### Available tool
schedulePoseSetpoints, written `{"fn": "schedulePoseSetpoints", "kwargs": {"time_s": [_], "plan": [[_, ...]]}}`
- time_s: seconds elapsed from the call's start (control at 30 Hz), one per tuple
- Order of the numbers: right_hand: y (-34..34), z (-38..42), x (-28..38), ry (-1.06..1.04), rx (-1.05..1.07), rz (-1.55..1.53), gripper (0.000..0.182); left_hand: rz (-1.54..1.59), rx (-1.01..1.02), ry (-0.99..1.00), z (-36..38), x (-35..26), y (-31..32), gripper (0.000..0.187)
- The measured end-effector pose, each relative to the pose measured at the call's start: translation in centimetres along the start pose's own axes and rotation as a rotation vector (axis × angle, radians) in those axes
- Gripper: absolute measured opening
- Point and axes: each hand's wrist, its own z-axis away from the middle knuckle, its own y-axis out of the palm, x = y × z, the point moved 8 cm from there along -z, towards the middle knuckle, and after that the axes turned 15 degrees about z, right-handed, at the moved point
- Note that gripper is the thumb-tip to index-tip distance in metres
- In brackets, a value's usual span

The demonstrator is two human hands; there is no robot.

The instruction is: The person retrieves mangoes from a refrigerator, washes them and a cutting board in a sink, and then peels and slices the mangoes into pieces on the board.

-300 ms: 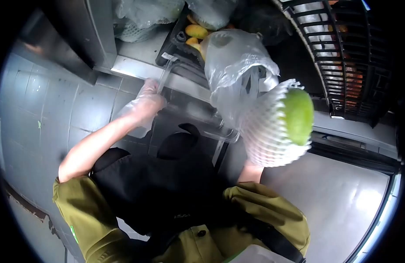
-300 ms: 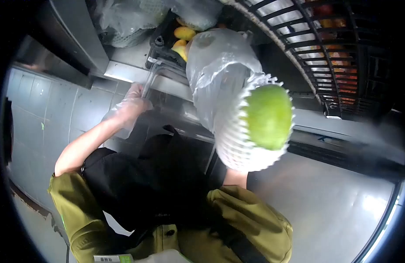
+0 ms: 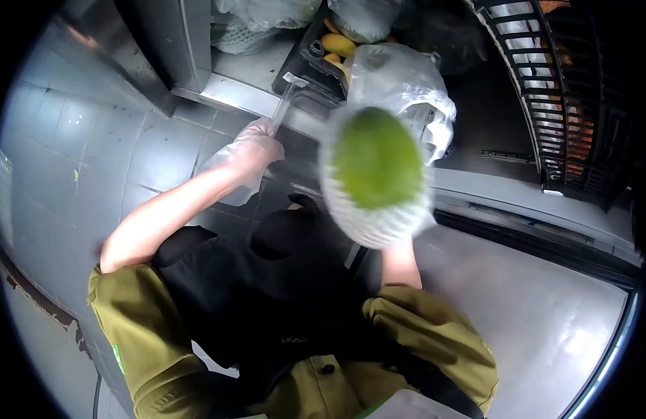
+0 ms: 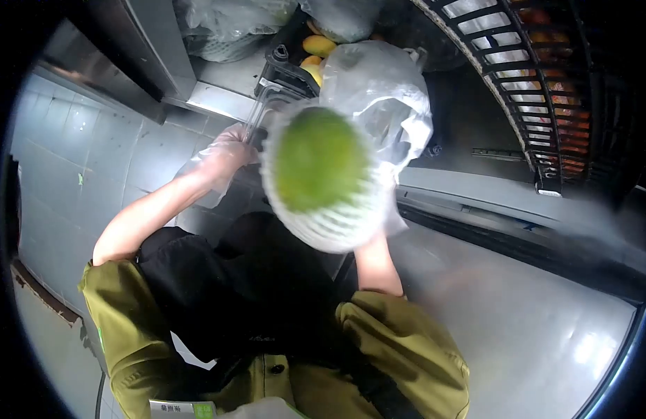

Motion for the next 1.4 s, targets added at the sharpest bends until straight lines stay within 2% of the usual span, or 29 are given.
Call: {"fn": "schedulePoseSetpoints", "kwargs": {"time_s": [0.03, 0.1, 0.13, 0.2, 0.27, 0.33, 0.4, 0.5, 0.57, 0.67, 0.7, 0.8, 0.83, 0.93, 0.97, 1.03, 1.1, 1.13, 1.2, 1.23, 1.3, 1.33, 1.37, 1.4], "plan": [[-1.1, -1.6, -2.0, 0.115, 0.113, -0.136, 0.049, -0.086, -0.047, 0.0, -0.3, 0.6, -0.8, 0.015], [-1.1, -3.0, -2.6, 0.124, 0.094, 0.563, 0.041, -0.257, -0.146, -0.005, 1.2, -1.0, -1.6, 0.015], [-1.1, -3.6, -2.9, 0.141, 0.092, 0.89, 0.039, -0.219, -0.148, -0.031, 1.7, -1.1, -2.0, 0.016], [-4.8, -4.8, -5.3, 0.438, -0.224, 0.627, 0.035, -0.146, -0.145, -0.084, 2.4, -0.9, -2.5, 0.017], [-6.2, -7.4, -6.2, 0.366, -0.085, 0.946, 0.032, -0.114, -0.162, -0.083, 2.2, -0.5, -2.8, 0.019], [-5.2, -7.5, -5.4, 0.364, -0.093, 1.239, 0.029, -0.115, -0.165, -0.092, 2.1, -0.2, -2.7, 0.02], [-4.2, -6.5, -4.0, 0.435, -0.259, 1.505, 0.026, -0.149, -0.156, -0.106, 2.1, -0.3, -2.6, 0.022], [-2.2, -4.4, -2.5, -0.253, -0.25, 1.86, 0.029, -0.092, -0.136, -0.059, 1.6, 0.8, -2.9, 0.022], [-2.7, -2.1, -3.0, -0.012, -0.691, 0.766, 0.03, -0.054, -0.132, -0.036, 1.6, 0.5, -2.9, 0.023], [0.7, -2.3, -4.2, 0.05, -0.306, 1.123, 0.03, -0.024, -0.123, -0.061, 1.9, 1.0, -2.8, 0.024], [0.2, -3.0, -4.8, 0.007, -0.301, 1.119, 0.025, -0.026, -0.117, -0.074, 2.0, 1.0, -2.8, 0.025], [-4.4, -0.7, -4.8, 0.139, -0.768, 0.758, 0.022, 0.019, -0.116, -0.067, 2.1, 1.0, -2.7, 0.024], [-4.8, -0.4, -4.7, 0.089, -0.714, 0.657, 0.019, 0.001, -0.11, -0.066, 2.0, 1.3, -2.8, 0.024], [-4.7, -0.5, -4.5, 0.018, -0.637, 0.622, 0.016, -0.036, -0.1, -0.053, 2.4, 0.3, -2.1, 0.022], [-4.8, -1.6, -5.7, 0.016, -0.575, 0.219, 0.015, -0.044, -0.099, -0.051, 2.9, -0.3, -1.8, 0.021], [-3.3, -2.1, -4.1, -0.086, -0.379, 0.512, 0.017, -0.035, -0.093, -0.045, 3.2, -0.3, -1.7, 0.021], [-1.4, -1.9, -2.7, 0.038, -0.102, -0.083, 0.022, 0.017, -0.085, -0.022, 2.1, 1.1, -2.6, 0.021], [3.9, -1.0, 1.3, -0.052, -0.121, 0.127, 0.023, -0.041, -0.098, 0.008, 2.4, 0.8, -3.1, 0.021], [5.5, 0.1, 5.3, -0.11, -0.243, 0.605, 0.031, -0.152, -0.102, 0.074, 2.9, -0.1, -3.4, 0.023], [7.1, -0.2, 6.8, -0.106, -0.162, 0.893, 0.033, -0.127, -0.101, 0.062, 2.7, 0.5, -3.8, 0.023], [8.4, -2.1, 9.2, -0.388, -0.14, 1.544, 0.034, -0.069, -0.1, 0.044, 2.0, 1.9, -4.2, 0.024], [10.2, -3.0, 10.5, -0.572, -0.249, 1.885, 0.033, -0.053, -0.113, 0.021, 2.3, 1.6, -3.5, 0.024], [9.1, -4.7, 10.2, -0.898, -0.336, 2.086, 0.031, -0.035, -0.13, -0.004, 3.0, 1.0, -2.8, 0.024], [6.3, -8.5, 9.3, -0.816, -0.197, 2.245, 0.038, -0.014, -0.151, -0.031, 3.3, 0.9, -2.4, 0.024]]}}
